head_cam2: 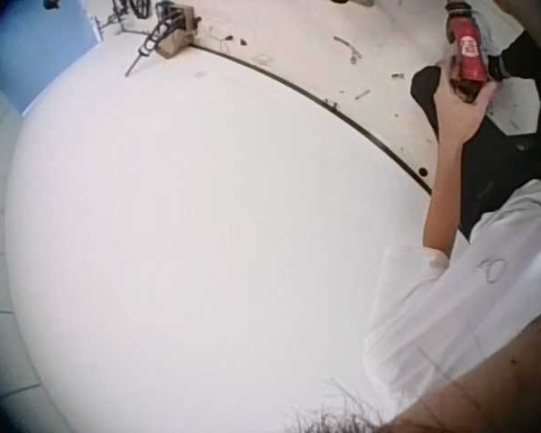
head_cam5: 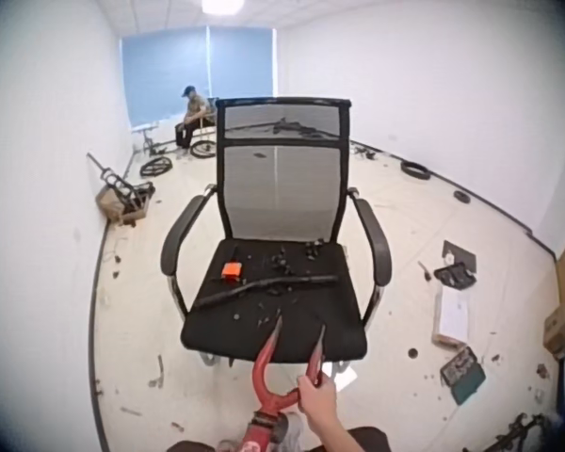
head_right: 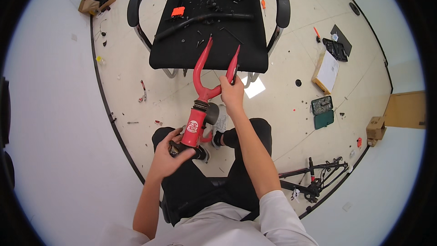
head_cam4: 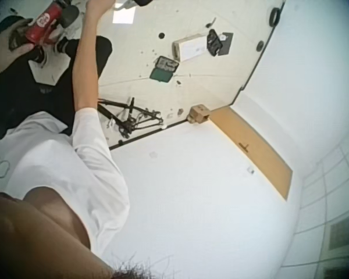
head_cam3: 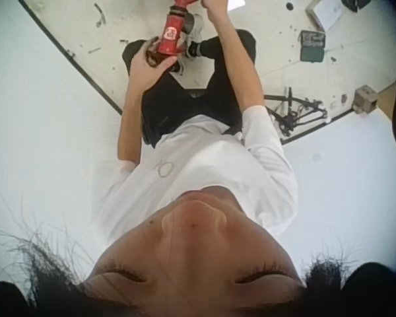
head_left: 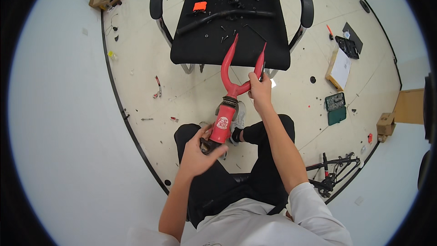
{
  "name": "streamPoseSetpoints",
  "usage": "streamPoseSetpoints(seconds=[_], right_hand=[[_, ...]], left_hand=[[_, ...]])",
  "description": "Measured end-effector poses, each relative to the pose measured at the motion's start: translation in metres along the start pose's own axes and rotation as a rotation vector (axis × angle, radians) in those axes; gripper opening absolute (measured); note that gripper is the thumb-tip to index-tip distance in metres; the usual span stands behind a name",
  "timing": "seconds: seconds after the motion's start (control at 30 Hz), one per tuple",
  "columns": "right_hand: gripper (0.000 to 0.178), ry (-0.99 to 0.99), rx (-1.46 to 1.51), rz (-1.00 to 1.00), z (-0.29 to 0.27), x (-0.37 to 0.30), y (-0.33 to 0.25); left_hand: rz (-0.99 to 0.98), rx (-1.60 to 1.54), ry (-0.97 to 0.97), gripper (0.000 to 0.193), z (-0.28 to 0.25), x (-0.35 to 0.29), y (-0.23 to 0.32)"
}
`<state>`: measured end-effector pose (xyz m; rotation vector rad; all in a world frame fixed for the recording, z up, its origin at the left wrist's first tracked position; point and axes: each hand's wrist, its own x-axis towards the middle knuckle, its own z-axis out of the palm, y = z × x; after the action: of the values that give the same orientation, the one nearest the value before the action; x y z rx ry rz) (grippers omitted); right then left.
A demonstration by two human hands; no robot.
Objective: The person assembles a bicycle handlebar onto a red fork held in a clamp. They insert the handlebar into the fork's stem, align it, and then use an Allen key to tighten the bolts securing the handlebar in place.
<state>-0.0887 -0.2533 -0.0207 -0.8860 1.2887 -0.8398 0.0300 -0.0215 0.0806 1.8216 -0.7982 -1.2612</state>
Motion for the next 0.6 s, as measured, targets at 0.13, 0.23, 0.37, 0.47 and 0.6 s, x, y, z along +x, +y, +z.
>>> streamPoseSetpoints(seconds=[0.13,0.23,0.37,0.47,0.6], right_hand=[[0.026,0.148,-0.105,-0.115,0.014,-0.004,0.002],[0.027,0.213,-0.163,-0.166,0.023,-0.014,-0.007],[0.025,0.133,-0.136,-0.151,0.014,-0.005,0.0],[0.02,-0.058,0.042,0.006,0.01,-0.007,-0.01],[0.019,-0.081,0.137,0.036,0.014,0.006,-0.012]], left_hand=[[0.021,0.224,0.311,0.074,0.031,-0.013,-0.003],[0.081,0.306,0.368,0.059,0.045,-0.015,-0.005],[0.151,0.396,0.393,0.05,0.054,-0.018,-0.005],[0.157,0.359,0.396,0.048,0.049,-0.016,-0.003],[0.196,0.253,0.393,0.045,0.043,-0.006,0.004]])
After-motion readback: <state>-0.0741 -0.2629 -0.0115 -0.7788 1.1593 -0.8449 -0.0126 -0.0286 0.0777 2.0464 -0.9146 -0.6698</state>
